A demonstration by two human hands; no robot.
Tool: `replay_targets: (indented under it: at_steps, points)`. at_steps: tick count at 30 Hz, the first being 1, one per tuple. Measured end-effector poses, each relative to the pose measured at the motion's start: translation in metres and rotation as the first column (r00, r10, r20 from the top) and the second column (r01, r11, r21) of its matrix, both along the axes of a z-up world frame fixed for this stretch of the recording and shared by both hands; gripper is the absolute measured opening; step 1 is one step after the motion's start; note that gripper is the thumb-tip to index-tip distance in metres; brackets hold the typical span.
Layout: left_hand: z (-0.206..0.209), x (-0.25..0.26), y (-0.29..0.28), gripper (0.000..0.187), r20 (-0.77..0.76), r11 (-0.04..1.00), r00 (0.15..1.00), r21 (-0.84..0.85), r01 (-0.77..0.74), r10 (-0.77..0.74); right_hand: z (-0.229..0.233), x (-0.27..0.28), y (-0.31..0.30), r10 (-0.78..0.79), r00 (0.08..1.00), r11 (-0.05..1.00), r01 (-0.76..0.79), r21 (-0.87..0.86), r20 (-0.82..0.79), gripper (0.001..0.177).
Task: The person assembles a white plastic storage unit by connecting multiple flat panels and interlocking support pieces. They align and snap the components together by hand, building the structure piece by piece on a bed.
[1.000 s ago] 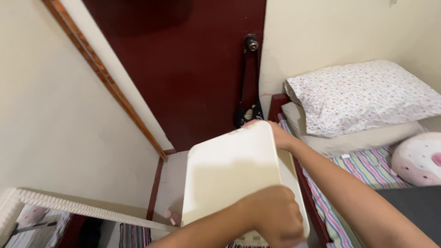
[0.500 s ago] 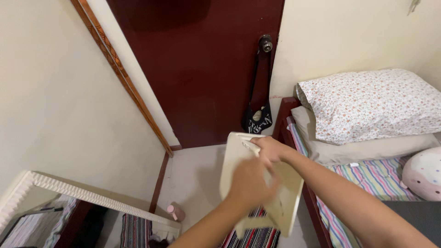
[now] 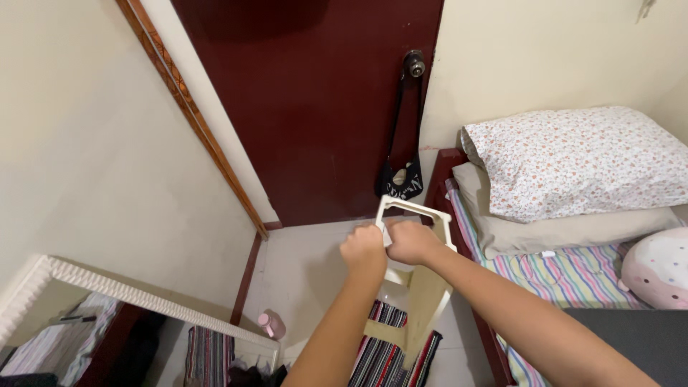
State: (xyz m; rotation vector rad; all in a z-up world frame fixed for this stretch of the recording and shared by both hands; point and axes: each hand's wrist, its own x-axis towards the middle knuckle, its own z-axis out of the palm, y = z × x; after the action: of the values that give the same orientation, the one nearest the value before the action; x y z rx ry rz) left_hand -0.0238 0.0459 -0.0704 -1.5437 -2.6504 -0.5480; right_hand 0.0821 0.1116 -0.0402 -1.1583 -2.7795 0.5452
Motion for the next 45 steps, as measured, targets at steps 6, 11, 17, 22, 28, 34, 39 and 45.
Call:
replay_targets:
  at_steps: [6, 11, 17, 22, 28, 34, 39, 45]
  points:
    - [-0.022, -0.012, 0.005, 0.007, -0.090, 0.982, 0.982, 0.078, 0.174, -0.167, 0.001, -0.002, -0.009, -0.031, 0.999, 0.999, 0.031, 0.036, 0.017, 0.030]
    - [-0.020, -0.010, -0.003, 0.008, -0.070, 0.972, 0.976, 0.096, 0.214, -0.208, 0.000, -0.002, -0.021, -0.081, 0.995, 0.997, 0.081, -0.004, -0.066, 0.031]
    - [-0.012, -0.018, -0.011, 0.009, -0.039, 0.964, 0.969, 0.103, 0.246, -0.244, 0.008, 0.000, -0.020, -0.024, 0.998, 0.999, 0.022, -0.035, -0.054, 0.034]
    - [-0.010, -0.017, -0.008, 0.009, -0.022, 0.974, 0.981, 0.118, 0.193, -0.191, 0.010, -0.007, -0.028, -0.131, 0.990, 0.991, 0.132, 0.016, -0.044, 0.038]
    - [-0.009, -0.027, -0.001, 0.005, -0.022, 0.978, 0.979, 0.058, 0.202, -0.201, 0.010, -0.004, -0.020, -0.018, 0.993, 0.999, 0.023, 0.036, -0.116, 0.038]
    - [-0.011, -0.020, -0.001, 0.003, -0.005, 0.979, 0.983, 0.087, 0.183, -0.183, -0.001, -0.007, -0.023, -0.164, 0.984, 0.982, 0.170, 0.087, -0.074, 0.037]
    - [-0.005, -0.036, -0.001, 0.005, 0.006, 0.982, 0.985, 0.079, 0.173, -0.174, -0.003, 0.003, -0.013, -0.076, 0.986, 0.997, 0.072, -0.033, -0.148, 0.033]
    - [0.007, -0.046, -0.014, 0.005, 0.001, 0.982, 0.983, 0.062, 0.181, -0.181, -0.008, -0.001, -0.025, -0.109, 0.988, 0.993, 0.113, 0.029, -0.114, 0.041]
